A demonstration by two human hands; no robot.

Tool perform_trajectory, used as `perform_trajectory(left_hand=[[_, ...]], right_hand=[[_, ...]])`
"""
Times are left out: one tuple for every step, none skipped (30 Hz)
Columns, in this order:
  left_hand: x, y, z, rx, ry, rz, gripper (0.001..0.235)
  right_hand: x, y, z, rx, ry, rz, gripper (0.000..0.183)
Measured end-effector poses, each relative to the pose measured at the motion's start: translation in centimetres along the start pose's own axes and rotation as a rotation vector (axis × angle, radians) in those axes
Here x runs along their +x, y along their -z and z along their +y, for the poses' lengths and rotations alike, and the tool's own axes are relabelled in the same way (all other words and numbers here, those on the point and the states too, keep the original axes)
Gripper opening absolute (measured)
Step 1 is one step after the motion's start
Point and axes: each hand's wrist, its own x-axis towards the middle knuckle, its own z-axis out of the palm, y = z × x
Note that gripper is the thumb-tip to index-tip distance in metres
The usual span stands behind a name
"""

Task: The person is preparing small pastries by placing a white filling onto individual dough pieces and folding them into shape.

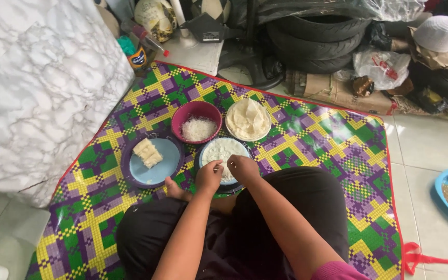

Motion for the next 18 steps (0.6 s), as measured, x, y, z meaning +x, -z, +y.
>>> perform_trajectory(left_hand=[[0.2,-0.1,-0.1,-0.002,0.004,0.008,0.032],[0.3,-0.2,-0.1,0.044,0.0,0.024,0.032],[0.3,-0.3,-0.3,0.089,-0.002,0.038,0.032],[0.1,-0.2,0.0,0.087,0.004,0.045,0.032],[-0.2,-0.1,0.3,0.073,0.005,0.05,0.037],[-0.5,0.0,0.6,0.059,0.005,0.054,0.043],[-0.5,-0.3,0.7,0.057,0.009,0.06,0.043],[-0.5,-0.5,0.9,0.093,0.009,0.079,0.036],[-0.5,-0.8,1.0,0.129,0.009,0.097,0.03],[0.0,-1.5,0.8,0.129,0.013,0.102,0.03],[0.5,-2.2,0.5,0.108,0.017,0.109,0.032],[1.0,-2.9,0.1,0.088,0.022,0.116,0.035],[0.7,-2.8,0.5,0.088,0.026,0.118,0.035],[0.5,-2.7,0.9,0.1,0.036,0.113,0.036],[0.1,-2.7,1.2,0.112,0.048,0.106,0.037],[0.2,-2.8,0.9,0.113,0.053,0.104,0.037],[0.3,-2.9,0.7,0.117,0.063,0.098,0.037],[0.4,-3.0,0.5,0.122,0.074,0.093,0.037]], right_hand=[[0.1,0.0,0.1,0.0,0.009,-0.003,0.018],[0.1,0.0,0.2,0.01,0.003,-0.008,0.017],[0.1,-0.1,0.3,0.021,-0.004,-0.015,0.016],[0.3,-0.1,0.5,0.02,0.004,-0.019,0.016],[0.4,-0.2,0.7,0.035,-0.012,-0.027,0.018],[0.6,-0.2,0.9,0.049,-0.029,-0.035,0.019],[0.4,-0.1,0.9,0.048,-0.023,-0.037,0.019],[0.3,0.1,0.9,0.061,-0.044,-0.047,0.021],[0.2,0.3,0.9,0.073,-0.066,-0.056,0.024],[0.5,-0.1,1.6,0.074,-0.061,-0.059,0.024],[0.8,-0.5,2.3,0.061,-0.134,-0.052,0.022],[1.1,-1.0,3.0,0.049,-0.206,-0.045,0.021],[1.2,-0.8,3.2,0.049,-0.205,-0.049,0.021],[1.3,-0.7,3.5,0.097,-0.237,-0.03,0.022],[1.2,-0.6,3.8,0.144,-0.272,-0.011,0.024],[1.4,-0.7,4.1,0.144,-0.274,-0.016,0.024],[1.7,-0.7,4.3,0.193,-0.284,-0.016,0.026],[1.9,-0.7,4.4,0.242,-0.294,-0.015,0.03]])
